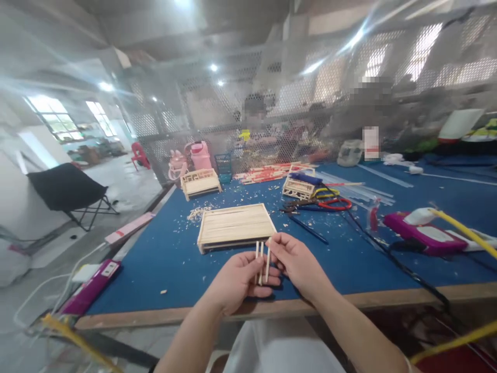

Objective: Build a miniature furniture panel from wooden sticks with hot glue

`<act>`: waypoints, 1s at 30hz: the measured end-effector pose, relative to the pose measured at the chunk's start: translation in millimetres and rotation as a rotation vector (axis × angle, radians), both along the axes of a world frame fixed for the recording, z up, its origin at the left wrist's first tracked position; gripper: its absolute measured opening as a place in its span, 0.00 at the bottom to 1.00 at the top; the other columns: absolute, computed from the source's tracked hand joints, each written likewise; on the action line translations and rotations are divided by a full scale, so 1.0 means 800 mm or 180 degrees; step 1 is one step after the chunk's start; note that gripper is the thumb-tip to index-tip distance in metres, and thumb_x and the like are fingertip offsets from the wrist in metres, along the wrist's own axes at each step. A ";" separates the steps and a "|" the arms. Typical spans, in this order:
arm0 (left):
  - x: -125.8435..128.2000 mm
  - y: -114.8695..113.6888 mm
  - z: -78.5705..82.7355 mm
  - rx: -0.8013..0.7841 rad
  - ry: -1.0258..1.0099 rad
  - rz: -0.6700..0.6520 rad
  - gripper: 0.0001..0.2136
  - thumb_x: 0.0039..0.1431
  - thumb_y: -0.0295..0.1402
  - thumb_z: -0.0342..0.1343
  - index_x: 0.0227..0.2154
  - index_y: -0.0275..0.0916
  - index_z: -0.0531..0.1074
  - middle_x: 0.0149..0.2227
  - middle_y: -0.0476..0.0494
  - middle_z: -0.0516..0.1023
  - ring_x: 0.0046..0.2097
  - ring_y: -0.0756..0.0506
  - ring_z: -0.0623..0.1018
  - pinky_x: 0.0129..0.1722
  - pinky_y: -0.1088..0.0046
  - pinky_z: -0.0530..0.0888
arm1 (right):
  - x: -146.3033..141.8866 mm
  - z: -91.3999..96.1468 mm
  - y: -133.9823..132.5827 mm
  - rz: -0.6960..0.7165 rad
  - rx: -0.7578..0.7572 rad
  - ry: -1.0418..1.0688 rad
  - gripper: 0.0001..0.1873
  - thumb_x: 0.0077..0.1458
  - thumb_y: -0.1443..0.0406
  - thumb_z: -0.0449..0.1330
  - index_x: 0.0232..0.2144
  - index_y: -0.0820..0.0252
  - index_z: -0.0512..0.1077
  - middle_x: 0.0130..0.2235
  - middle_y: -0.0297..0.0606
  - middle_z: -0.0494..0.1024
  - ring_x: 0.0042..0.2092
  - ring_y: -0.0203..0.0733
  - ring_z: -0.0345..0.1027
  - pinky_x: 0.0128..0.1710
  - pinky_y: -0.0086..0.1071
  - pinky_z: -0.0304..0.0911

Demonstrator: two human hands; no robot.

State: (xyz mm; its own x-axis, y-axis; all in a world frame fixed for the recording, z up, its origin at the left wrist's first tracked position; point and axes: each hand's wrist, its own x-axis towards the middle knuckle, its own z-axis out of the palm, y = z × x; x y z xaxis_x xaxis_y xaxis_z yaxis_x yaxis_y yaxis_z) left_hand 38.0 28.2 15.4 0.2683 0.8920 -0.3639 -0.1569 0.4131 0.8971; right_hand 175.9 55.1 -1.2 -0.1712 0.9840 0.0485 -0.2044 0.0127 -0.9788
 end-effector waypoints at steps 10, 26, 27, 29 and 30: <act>-0.001 0.000 -0.001 0.0850 0.0447 -0.0362 0.25 0.34 0.53 0.68 0.18 0.34 0.70 0.17 0.51 0.69 0.17 0.57 0.65 0.15 0.82 0.62 | -0.007 0.003 -0.009 0.0670 0.0403 -0.0061 0.23 0.44 0.45 0.62 0.25 0.60 0.70 0.14 0.28 0.68 0.17 0.36 0.63 0.19 0.29 0.55; 0.009 -0.015 -0.005 0.0845 0.0168 0.0783 0.18 0.35 0.38 0.71 0.29 0.35 0.73 0.23 0.50 0.77 0.26 0.52 0.76 0.25 0.80 0.72 | 0.007 -0.011 -0.016 -0.0653 0.0054 0.0572 0.29 0.27 0.42 0.69 0.23 0.59 0.74 0.17 0.31 0.73 0.20 0.35 0.65 0.22 0.31 0.64; 0.009 -0.014 -0.004 0.0843 0.0174 0.0809 0.17 0.36 0.38 0.71 0.29 0.35 0.74 0.22 0.50 0.77 0.25 0.53 0.76 0.25 0.80 0.72 | 0.007 -0.011 -0.014 -0.0690 0.0010 0.0658 0.30 0.26 0.41 0.69 0.23 0.59 0.73 0.17 0.31 0.73 0.19 0.34 0.64 0.21 0.30 0.63; 0.010 -0.013 -0.003 0.0851 0.0195 0.0846 0.16 0.38 0.38 0.70 0.28 0.35 0.74 0.22 0.50 0.76 0.24 0.53 0.75 0.24 0.80 0.72 | 0.008 -0.011 -0.012 -0.0714 -0.0048 0.0795 0.31 0.24 0.41 0.70 0.22 0.59 0.73 0.16 0.31 0.72 0.18 0.33 0.64 0.20 0.29 0.62; 0.011 -0.013 -0.003 0.0857 0.0211 0.0858 0.16 0.38 0.38 0.70 0.28 0.35 0.74 0.21 0.50 0.76 0.23 0.53 0.75 0.24 0.80 0.72 | 0.008 -0.010 -0.012 -0.0706 -0.0064 0.0845 0.31 0.23 0.42 0.71 0.22 0.59 0.72 0.16 0.31 0.72 0.18 0.33 0.64 0.19 0.29 0.62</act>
